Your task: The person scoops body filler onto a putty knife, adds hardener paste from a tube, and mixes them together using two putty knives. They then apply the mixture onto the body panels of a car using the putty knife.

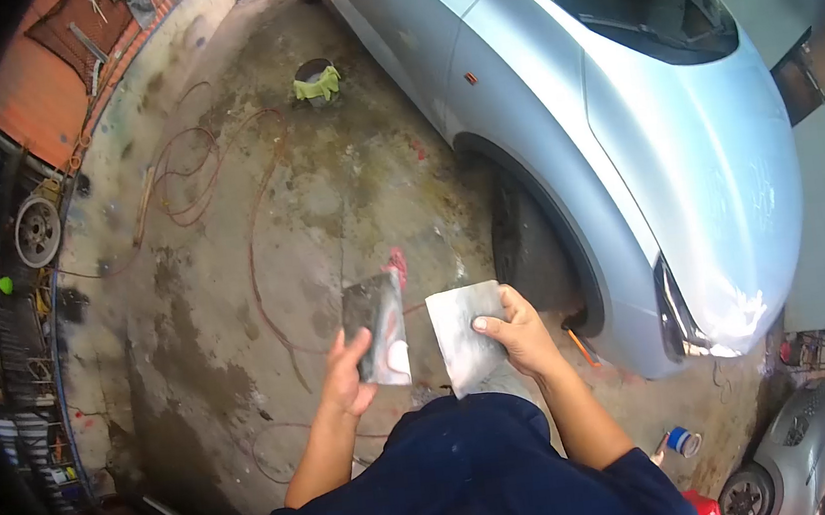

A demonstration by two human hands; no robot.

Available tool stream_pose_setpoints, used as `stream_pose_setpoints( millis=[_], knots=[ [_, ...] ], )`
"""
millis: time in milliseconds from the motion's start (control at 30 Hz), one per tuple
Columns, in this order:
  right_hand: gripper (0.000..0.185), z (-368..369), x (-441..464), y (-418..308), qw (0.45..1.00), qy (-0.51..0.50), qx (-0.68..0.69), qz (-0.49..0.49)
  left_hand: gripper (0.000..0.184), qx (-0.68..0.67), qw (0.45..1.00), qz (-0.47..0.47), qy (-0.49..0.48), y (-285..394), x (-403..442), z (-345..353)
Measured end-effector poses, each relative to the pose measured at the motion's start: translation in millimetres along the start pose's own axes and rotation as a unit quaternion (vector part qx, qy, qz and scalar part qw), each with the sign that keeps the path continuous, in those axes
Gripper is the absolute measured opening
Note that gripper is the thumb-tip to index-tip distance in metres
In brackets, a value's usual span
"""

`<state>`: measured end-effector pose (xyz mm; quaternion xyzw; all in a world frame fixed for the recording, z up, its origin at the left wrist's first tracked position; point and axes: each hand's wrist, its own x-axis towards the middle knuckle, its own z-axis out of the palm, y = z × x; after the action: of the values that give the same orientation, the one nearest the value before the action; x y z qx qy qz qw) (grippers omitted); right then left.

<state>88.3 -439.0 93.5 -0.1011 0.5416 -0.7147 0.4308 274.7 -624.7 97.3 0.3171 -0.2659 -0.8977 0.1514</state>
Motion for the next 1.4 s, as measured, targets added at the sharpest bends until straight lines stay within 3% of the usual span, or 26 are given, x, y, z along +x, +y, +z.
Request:
stream_pose_setpoints(
  millis=[100, 167, 300, 433, 567, 600, 633, 700, 767, 800, 900, 967, 1033, 1100, 1167, 1233, 1333, 1400],
  knots=[
    [0.04, 12.4, 89.4, -16.6, 0.991, -0.11, 0.057, 0.044, 0.046, 0.003, 1.0, -0.015, 0.021, 26.5, 44.4, 19.9],
    [0.039, 23.9, 145.5, -30.1, 0.98, -0.175, -0.022, 0.09, 0.045, -0.025, 1.0, -0.002, 0.012, 43.8, 74.5, 23.4],
    [0.039, 37.8, 225.7, -68.2, 0.949, -0.264, -0.074, 0.156, 0.043, -0.055, 0.984, 0.107, 0.132, 109.1, 106.1, 46.8],
    [0.037, 66.9, 285.4, -119.3, 0.939, -0.291, -0.102, 0.152, 0.042, 0.181, 0.954, 0.212, 0.112, 151.1, 145.4, 34.7],
    [0.028, 101.4, 344.7, -167.6, 0.982, -0.172, -0.069, 0.035, 0.041, 0.012, 0.959, 0.225, 0.173, 188.5, 186.5, 43.6],
    [0.021, 98.4, 368.6, -145.3, 0.959, -0.174, -0.21, -0.078, 0.041, -0.01, 0.952, 0.239, 0.189, 199.3, 202.6, 46.6],
    [0.022, 121.8, 368.9, -155.6, 0.953, -0.226, -0.159, -0.123, 0.042, -0.027, 0.955, 0.229, 0.186, 212.4, 218.7, 51.1],
    [0.032, 154.9, 378.1, -139.3, 0.896, -0.276, -0.217, -0.272, 0.042, -0.061, 0.959, 0.208, 0.181, 243.2, 246.6, 62.0],
    [0.047, 187.2, 395.3, -141.2, 0.792, -0.344, -0.342, -0.37, 0.043, -0.073, 0.956, 0.209, 0.191, 274.0, 280.8, 60.4],
    [0.079, 201.9, 406.5, -137.0, 0.773, -0.327, -0.384, -0.384, 0.043, -0.074, 0.953, 0.233, 0.181, 284.2, 303.0, 48.0],
    [0.09, 232.0, 464.0, -118.9, 0.745, -0.283, -0.457, -0.395, 0.042, -0.071, 0.959, 0.232, 0.145, 336.4, 347.9, 21.8],
    [0.086, 244.6, 502.1, -115.4, 0.741, -0.259, -0.522, -0.334, 0.04, -0.071, 0.968, 0.192, 0.143, 378.2, 359.8, 9.6],
    [0.078, 259.3, 540.3, -122.9, 0.69, -0.223, -0.601, -0.337, 0.04, -0.074, 0.959, 0.222, 0.162, 431.4, 365.5, 12.0],
    [0.072, 275.1, 564.8, -129.7, 0.689, -0.141, -0.633, -0.325, 0.041, -0.041, 0.943, 0.286, 0.163, 485.1, 380.2, 13.6],
    [0.067, 315.8, 574.6, -164.1, 0.668, -0.066, -0.629, -0.392, 0.042, 0.026, 0.918, 0.364, 0.152, 521.1, 397.5, 12.3],
    [0.059, 354.3, 582.8, -195.9, 0.635, -0.052, -0.645, -0.421, 0.043, 0.093, 0.898, 0.404, 0.15, 548.2, 420.4, 7.3],
    [0.067, 391.0, 604.8, -225.4, 0.619, -0.053, -0.622, -0.477, 0.041, 0.135, 0.874, 0.452, 0.114, 577.4, 455.4, 15.5],
    [0.06, 397.5, 622.9, -232.1, 0.606, -0.036, -0.632, -0.483, 0.037, 0.147, 0.863, 0.473, 0.094, 591.3, 472.8, 29.6]
  ],
)
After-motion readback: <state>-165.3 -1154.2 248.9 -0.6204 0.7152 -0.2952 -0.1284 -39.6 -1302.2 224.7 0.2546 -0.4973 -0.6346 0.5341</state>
